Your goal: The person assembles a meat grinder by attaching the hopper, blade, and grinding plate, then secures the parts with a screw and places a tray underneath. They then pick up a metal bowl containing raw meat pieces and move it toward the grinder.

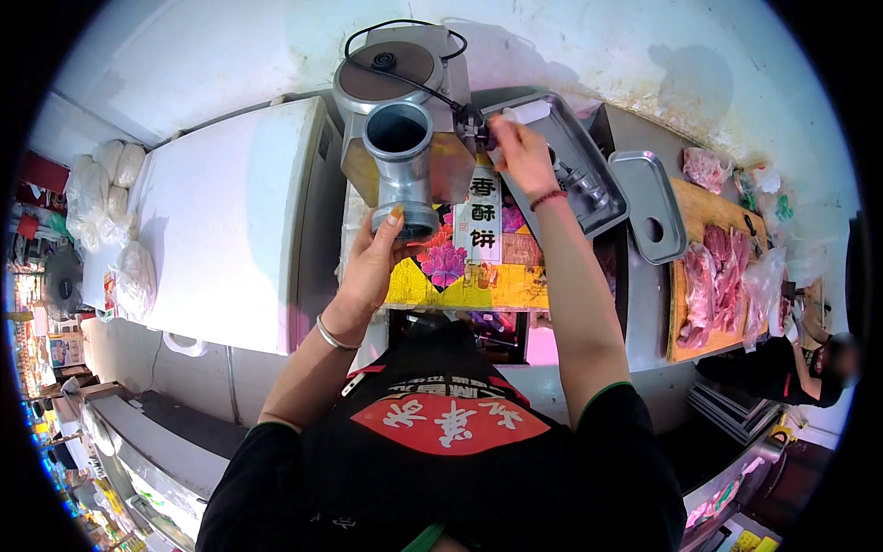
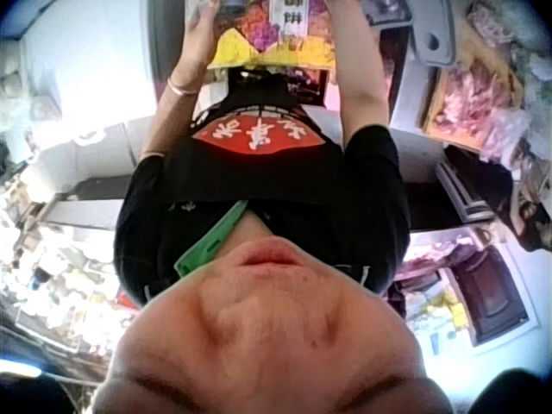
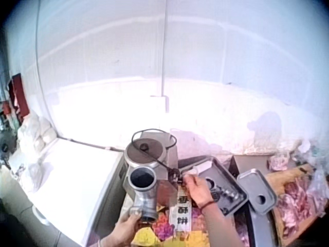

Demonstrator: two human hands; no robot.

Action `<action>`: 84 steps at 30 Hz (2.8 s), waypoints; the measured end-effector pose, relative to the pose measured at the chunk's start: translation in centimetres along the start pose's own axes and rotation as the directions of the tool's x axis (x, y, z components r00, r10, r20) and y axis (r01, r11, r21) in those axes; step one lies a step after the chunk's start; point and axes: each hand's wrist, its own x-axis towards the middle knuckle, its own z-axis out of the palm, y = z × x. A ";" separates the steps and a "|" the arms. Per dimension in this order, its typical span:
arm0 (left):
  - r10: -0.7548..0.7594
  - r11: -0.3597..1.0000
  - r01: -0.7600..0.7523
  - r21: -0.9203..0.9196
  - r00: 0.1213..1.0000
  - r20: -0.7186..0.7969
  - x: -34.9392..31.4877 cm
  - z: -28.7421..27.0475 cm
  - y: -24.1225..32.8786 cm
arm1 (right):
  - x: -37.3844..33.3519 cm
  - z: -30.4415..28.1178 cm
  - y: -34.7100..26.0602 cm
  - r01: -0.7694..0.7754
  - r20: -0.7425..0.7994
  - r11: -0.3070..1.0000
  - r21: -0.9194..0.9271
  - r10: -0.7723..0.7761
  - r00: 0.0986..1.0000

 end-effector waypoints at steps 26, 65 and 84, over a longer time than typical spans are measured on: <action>-0.007 0.999 0.009 0.049 0.999 -0.037 0.0 -0.6 -0.5 | 0.6 -0.6 1.3 -0.023 0.054 0.999 0.032 0.021 0.998; -0.002 0.994 0.010 0.109 0.997 -0.072 -0.4 0.1 -0.6 | 2.9 5.1 2.8 0.493 -0.380 0.821 -0.287 -0.570 0.728; -0.031 0.865 0.149 0.479 0.969 -0.245 18.0 -5.2 14.3 | 2.9 5.6 2.9 0.410 -0.380 0.900 -0.148 -0.434 0.817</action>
